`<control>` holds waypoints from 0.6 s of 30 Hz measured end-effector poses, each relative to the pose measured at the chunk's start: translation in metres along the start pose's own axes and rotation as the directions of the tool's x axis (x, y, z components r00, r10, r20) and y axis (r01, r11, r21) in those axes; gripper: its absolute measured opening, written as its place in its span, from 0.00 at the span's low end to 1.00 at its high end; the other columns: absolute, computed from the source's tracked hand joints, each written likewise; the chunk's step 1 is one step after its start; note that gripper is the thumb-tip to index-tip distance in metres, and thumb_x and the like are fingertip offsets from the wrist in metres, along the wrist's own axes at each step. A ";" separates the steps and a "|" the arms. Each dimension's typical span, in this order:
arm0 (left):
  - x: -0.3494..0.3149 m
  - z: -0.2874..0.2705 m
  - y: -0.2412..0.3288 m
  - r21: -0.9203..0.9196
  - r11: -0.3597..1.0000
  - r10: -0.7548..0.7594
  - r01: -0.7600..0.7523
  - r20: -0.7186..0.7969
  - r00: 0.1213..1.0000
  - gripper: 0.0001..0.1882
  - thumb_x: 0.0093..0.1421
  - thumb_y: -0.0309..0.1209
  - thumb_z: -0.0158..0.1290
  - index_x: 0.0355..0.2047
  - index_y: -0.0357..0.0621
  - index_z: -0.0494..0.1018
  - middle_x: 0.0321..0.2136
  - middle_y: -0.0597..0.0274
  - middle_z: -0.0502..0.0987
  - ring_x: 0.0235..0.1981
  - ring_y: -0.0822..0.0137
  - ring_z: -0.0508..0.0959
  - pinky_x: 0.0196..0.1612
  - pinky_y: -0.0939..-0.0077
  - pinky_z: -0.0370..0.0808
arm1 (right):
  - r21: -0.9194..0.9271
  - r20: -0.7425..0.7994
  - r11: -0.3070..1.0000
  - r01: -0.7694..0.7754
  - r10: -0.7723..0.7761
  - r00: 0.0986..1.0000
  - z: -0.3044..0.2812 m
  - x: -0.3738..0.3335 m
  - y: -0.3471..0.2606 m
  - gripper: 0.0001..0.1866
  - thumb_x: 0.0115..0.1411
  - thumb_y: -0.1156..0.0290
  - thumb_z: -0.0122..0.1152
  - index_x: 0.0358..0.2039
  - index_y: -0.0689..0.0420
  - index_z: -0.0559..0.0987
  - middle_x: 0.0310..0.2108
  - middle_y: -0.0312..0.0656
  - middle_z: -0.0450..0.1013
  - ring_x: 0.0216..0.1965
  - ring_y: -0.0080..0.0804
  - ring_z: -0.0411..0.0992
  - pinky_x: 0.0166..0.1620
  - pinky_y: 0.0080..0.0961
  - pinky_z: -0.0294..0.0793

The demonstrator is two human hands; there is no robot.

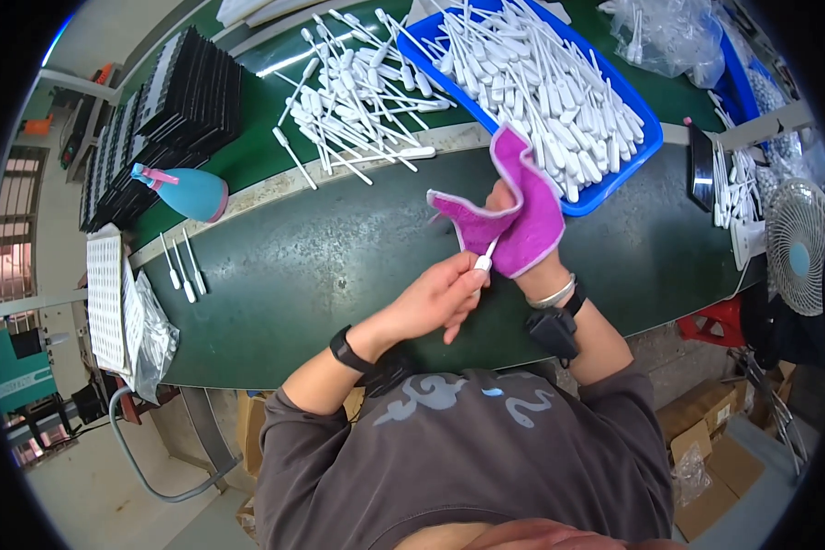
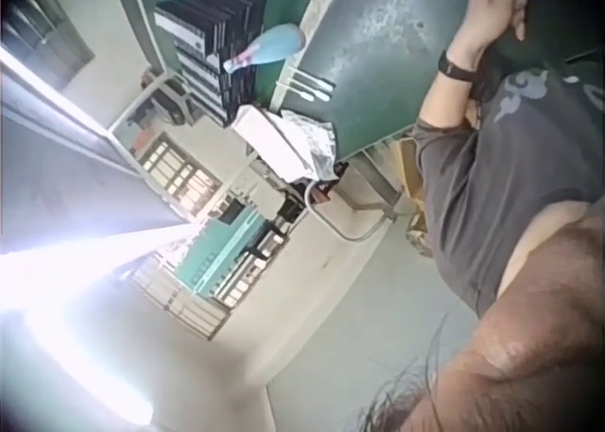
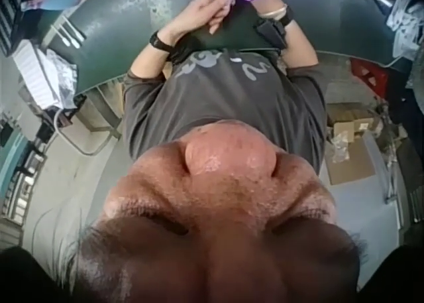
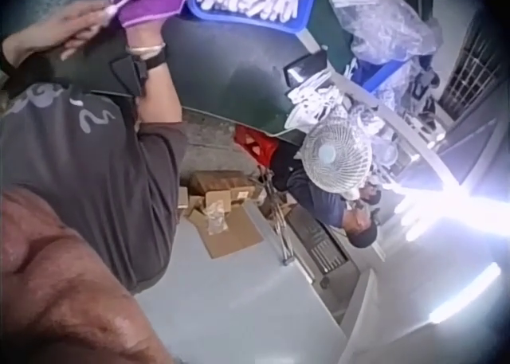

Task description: The person picks up a swab from a pile, wipes the tip and handle with a cloth, and places it on the table. This process is repeated for several swabs, occasionally moving aside other swabs on the table to reach new ones.

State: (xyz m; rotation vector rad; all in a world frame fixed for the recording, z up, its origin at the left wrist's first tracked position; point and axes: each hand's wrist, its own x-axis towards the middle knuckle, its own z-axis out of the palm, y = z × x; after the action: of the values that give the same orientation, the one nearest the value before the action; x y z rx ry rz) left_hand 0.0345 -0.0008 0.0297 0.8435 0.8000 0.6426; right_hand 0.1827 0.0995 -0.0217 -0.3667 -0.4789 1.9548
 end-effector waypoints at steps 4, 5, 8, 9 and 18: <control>0.002 -0.015 -0.008 -0.627 0.765 0.031 0.144 0.260 0.965 0.12 0.68 0.39 0.39 0.38 0.43 0.64 0.16 0.72 0.57 0.11 0.74 0.61 0.13 0.75 0.69 | -0.164 0.412 0.986 0.019 0.051 0.910 0.016 -0.002 -0.006 0.14 0.68 0.59 0.44 0.40 0.56 0.72 0.31 0.40 0.72 0.38 0.24 0.70 0.40 0.24 0.71; 0.002 -0.017 -0.010 -0.738 0.660 0.102 0.139 0.272 0.957 0.12 0.68 0.39 0.39 0.38 0.43 0.64 0.16 0.73 0.56 0.11 0.75 0.60 0.12 0.75 0.69 | -0.640 0.279 0.741 0.204 -0.024 0.960 0.027 -0.013 0.002 0.15 0.67 0.58 0.44 0.40 0.57 0.71 0.30 0.41 0.72 0.38 0.24 0.71 0.41 0.26 0.72; -0.001 -0.016 -0.010 -0.683 0.730 0.066 0.033 0.118 0.991 0.11 0.68 0.37 0.41 0.38 0.42 0.66 0.18 0.71 0.60 0.12 0.75 0.62 0.14 0.76 0.68 | -0.806 0.056 0.583 0.100 -0.093 0.994 0.056 -0.031 0.020 0.15 0.67 0.57 0.43 0.38 0.56 0.70 0.27 0.40 0.71 0.33 0.26 0.70 0.38 0.27 0.71; -0.001 -0.018 -0.009 -0.644 0.765 0.057 -0.013 0.047 0.997 0.10 0.67 0.36 0.41 0.37 0.42 0.66 0.19 0.70 0.63 0.12 0.75 0.63 0.14 0.77 0.68 | -0.569 -0.056 0.821 -0.050 0.022 0.998 0.063 -0.031 0.024 0.15 0.67 0.56 0.43 0.36 0.55 0.69 0.23 0.38 0.69 0.28 0.26 0.69 0.35 0.26 0.70; -0.029 -0.045 0.017 0.450 0.711 0.690 -0.540 -0.302 0.657 0.11 0.62 0.30 0.50 0.25 0.38 0.75 0.22 0.67 0.72 0.17 0.78 0.67 0.20 0.85 0.63 | -0.366 -0.035 0.737 -0.568 0.599 0.800 0.052 -0.032 -0.006 0.21 0.64 0.49 0.49 0.34 0.57 0.71 0.24 0.33 0.71 0.24 0.20 0.68 0.26 0.17 0.67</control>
State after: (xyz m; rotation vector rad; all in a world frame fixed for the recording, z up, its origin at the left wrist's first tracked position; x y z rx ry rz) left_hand -0.0210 0.0039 0.0354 1.3263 1.0583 1.4010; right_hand 0.1769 0.0641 0.0285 -0.7438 -0.8668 2.5055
